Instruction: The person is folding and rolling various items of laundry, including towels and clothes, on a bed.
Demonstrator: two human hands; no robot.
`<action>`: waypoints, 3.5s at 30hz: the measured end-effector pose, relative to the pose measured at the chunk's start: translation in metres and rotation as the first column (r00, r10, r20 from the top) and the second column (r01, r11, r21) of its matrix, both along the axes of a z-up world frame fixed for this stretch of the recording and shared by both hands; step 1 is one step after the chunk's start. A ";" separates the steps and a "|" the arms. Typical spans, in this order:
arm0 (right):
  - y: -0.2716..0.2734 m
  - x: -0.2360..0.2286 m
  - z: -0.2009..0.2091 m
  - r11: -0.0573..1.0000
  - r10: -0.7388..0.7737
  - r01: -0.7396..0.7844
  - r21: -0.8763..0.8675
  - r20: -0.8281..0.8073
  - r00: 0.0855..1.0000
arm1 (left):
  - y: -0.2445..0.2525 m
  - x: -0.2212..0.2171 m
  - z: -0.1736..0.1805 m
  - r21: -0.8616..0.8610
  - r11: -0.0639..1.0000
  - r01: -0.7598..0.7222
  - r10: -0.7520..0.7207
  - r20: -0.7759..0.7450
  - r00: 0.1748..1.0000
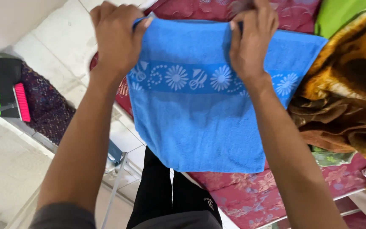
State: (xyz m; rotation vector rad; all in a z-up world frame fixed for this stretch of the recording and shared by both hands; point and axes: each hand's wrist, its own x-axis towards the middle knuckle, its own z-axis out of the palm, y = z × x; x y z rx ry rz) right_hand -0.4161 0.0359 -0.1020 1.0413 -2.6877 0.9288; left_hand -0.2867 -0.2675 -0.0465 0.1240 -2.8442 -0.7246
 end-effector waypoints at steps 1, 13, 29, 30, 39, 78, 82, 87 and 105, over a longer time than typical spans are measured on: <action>-0.002 -0.001 -0.003 1.000 0.007 -0.007 0.002 0.005 1.000 | -0.001 -0.002 -0.004 0.002 1.000 -0.007 0.007 0.005 1.000; -0.020 0.017 0.013 0.993 0.117 -0.116 0.034 -0.029 0.993 | 0.015 0.011 0.000 0.015 0.992 -0.129 0.129 -0.131 0.983; -0.045 0.014 0.030 0.980 0.198 -0.199 -0.001 0.109 0.974 | 0.046 0.029 0.001 0.322 0.778 -0.539 0.532 0.118 0.839; -0.045 0.014 0.029 0.979 0.200 -0.204 0.015 0.125 0.972 | 0.045 0.030 -0.003 0.243 0.785 -0.570 0.541 0.182 0.821; -0.052 0.007 0.000 0.986 0.145 -0.155 0.063 0.136 0.980 | 0.039 0.027 -0.023 0.024 0.799 -0.601 0.583 0.215 0.783; 0.271 0.344 0.010 0.762 -0.648 0.607 0.227 0.234 0.725 | 0.186 0.352 -0.066 0.719 0.030 -0.694 0.414 0.623 0.663; 0.289 0.351 0.010 0.691 -0.690 0.692 0.208 0.474 0.547 | 0.178 0.368 -0.057 0.652 -0.085 -0.753 0.183 0.754 0.631; 0.297 0.359 -0.001 0.812 -0.584 0.546 0.205 0.288 0.759 | 0.171 0.415 -0.105 0.539 0.380 -0.752 0.451 0.602 0.659; 0.356 0.392 -0.041 0.435 -0.401 0.889 -0.141 0.854 0.331 | 0.162 0.426 -0.015 0.710 0.179 -0.681 0.486 0.539 0.688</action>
